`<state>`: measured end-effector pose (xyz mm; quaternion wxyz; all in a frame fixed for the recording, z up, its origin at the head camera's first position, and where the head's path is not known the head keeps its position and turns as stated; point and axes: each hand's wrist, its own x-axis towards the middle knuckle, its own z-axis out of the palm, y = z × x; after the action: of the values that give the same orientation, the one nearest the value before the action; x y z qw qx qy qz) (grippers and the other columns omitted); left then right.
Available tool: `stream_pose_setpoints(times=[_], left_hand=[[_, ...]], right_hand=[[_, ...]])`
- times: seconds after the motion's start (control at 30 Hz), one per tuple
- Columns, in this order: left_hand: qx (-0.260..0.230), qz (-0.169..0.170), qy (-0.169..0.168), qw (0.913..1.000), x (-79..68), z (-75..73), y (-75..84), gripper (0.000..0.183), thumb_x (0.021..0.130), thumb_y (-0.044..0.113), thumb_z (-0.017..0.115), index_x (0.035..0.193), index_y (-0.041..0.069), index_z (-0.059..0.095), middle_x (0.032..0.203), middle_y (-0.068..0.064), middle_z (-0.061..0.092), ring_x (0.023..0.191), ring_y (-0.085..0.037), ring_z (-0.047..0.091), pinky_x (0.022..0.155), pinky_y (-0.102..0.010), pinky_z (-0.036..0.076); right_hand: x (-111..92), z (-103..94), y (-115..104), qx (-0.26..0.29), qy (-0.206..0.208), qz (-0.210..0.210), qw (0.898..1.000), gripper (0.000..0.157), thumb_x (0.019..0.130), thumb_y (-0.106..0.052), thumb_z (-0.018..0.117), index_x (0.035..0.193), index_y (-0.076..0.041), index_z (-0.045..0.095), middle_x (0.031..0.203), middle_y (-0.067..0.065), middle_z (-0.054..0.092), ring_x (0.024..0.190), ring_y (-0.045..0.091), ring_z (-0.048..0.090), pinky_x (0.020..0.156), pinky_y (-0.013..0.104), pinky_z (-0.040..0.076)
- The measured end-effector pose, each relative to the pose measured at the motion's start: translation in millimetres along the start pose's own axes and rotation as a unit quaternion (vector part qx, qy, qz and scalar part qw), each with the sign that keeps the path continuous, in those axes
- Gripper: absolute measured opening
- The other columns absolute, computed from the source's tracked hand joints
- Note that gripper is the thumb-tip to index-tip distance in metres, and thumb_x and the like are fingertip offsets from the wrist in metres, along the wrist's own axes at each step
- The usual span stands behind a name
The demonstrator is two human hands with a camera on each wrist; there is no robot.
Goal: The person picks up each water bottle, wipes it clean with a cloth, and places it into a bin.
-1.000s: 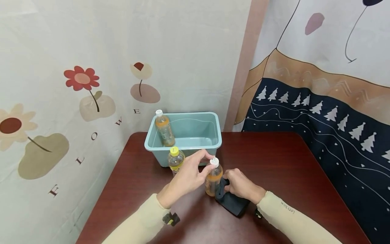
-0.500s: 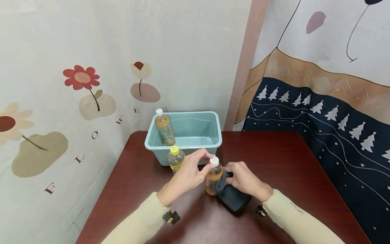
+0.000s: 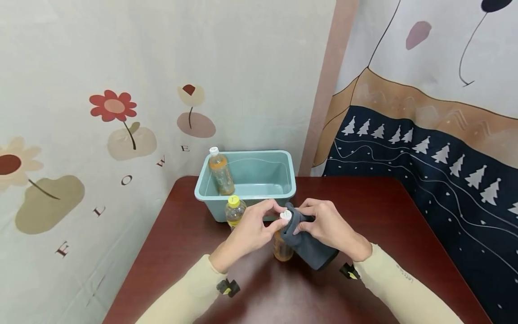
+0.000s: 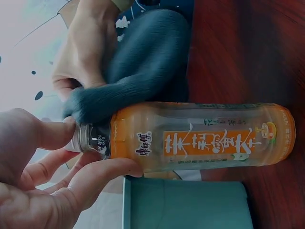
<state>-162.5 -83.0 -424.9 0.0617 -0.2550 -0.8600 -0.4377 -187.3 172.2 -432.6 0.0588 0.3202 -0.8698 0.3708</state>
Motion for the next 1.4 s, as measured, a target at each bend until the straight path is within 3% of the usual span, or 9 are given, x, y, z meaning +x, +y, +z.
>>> stream_pose_setpoints(times=[0.23,0.47,0.63,0.77,0.9,1.0,1.17,1.4], left_hand=[[0.013,-0.005,-0.010,0.9999,1.3,-1.2,2.0,0.014,0.106,0.012,0.088,0.115,0.013,0.077,0.131,-0.009,0.083,0.121,-0.027,0.086,0.104,-0.044,0.072],[0.008,-0.014,-0.019,0.9997,1.7,-0.9,2.6,0.018,0.108,0.014,0.086,0.123,0.014,0.076,0.131,-0.007,0.083,0.122,-0.026,0.086,0.105,-0.045,0.072],[-0.016,-0.025,-0.023,0.9993,0.6,1.8,3.9,0.020,0.112,0.017,0.081,0.130,0.016,0.073,0.128,-0.002,0.082,0.119,-0.021,0.084,0.103,-0.041,0.072],[-0.014,-0.027,-0.011,0.9995,-0.1,5.6,3.7,0.026,0.108,0.019,0.086,0.130,0.019,0.072,0.125,0.003,0.080,0.116,-0.016,0.082,0.091,-0.041,0.072],[0.006,-0.014,0.016,0.9998,1.0,7.9,3.9,0.031,0.103,0.020,0.093,0.130,0.017,0.076,0.126,0.001,0.080,0.120,-0.021,0.080,0.097,-0.047,0.073],[0.009,-0.021,0.029,0.9993,1.4,7.1,4.4,0.031,0.104,0.018,0.091,0.133,0.016,0.083,0.125,-0.002,0.078,0.119,-0.024,0.075,0.099,-0.041,0.073],[0.016,-0.026,0.034,0.9990,2.0,4.5,4.7,0.037,0.105,0.017,0.089,0.141,0.021,0.085,0.126,-0.002,0.079,0.116,-0.020,0.073,0.089,-0.025,0.070],[0.029,-0.011,0.036,0.9989,0.7,3.0,6.5,0.030,0.103,0.013,0.092,0.131,0.019,0.084,0.129,-0.001,0.088,0.118,-0.019,0.086,0.102,-0.038,0.072]], right_hand=[[-0.2,1.8,0.2,0.030,0.044,-0.026,0.998,0.038,0.091,-0.002,0.100,0.127,-0.007,0.090,0.108,-0.001,0.083,0.088,0.006,0.075,0.080,0.024,0.070],[-2.7,-3.8,1.5,0.011,0.038,-0.026,0.999,0.040,0.089,-0.005,0.102,0.128,-0.009,0.091,0.108,-0.001,0.084,0.088,0.005,0.076,0.082,0.024,0.071],[-9.5,-18.5,6.4,-0.015,0.054,-0.021,0.998,0.037,0.089,-0.002,0.101,0.124,-0.011,0.092,0.109,-0.002,0.084,0.091,0.009,0.078,0.085,0.027,0.072],[-16.0,-32.3,12.5,-0.028,0.072,-0.002,0.997,0.040,0.088,-0.002,0.101,0.125,-0.013,0.091,0.112,-0.002,0.084,0.095,0.013,0.081,0.088,0.033,0.073],[-19.4,-38.4,15.9,-0.020,0.072,0.019,0.997,0.041,0.090,-0.003,0.100,0.127,-0.015,0.091,0.116,-0.003,0.084,0.100,0.014,0.081,0.093,0.034,0.073],[-19.5,-36.3,16.1,-0.002,0.064,0.028,0.998,0.040,0.092,-0.003,0.099,0.129,-0.016,0.090,0.118,-0.004,0.083,0.101,0.014,0.081,0.094,0.030,0.071],[-16.7,-25.2,12.3,0.027,0.057,0.029,0.998,0.038,0.093,-0.004,0.098,0.128,-0.018,0.090,0.117,-0.005,0.082,0.099,0.012,0.079,0.094,0.027,0.070],[-10.5,-2.8,4.4,0.043,0.051,0.004,0.998,0.040,0.092,-0.006,0.100,0.129,-0.015,0.090,0.119,-0.003,0.082,0.099,0.011,0.079,0.092,0.029,0.072]])
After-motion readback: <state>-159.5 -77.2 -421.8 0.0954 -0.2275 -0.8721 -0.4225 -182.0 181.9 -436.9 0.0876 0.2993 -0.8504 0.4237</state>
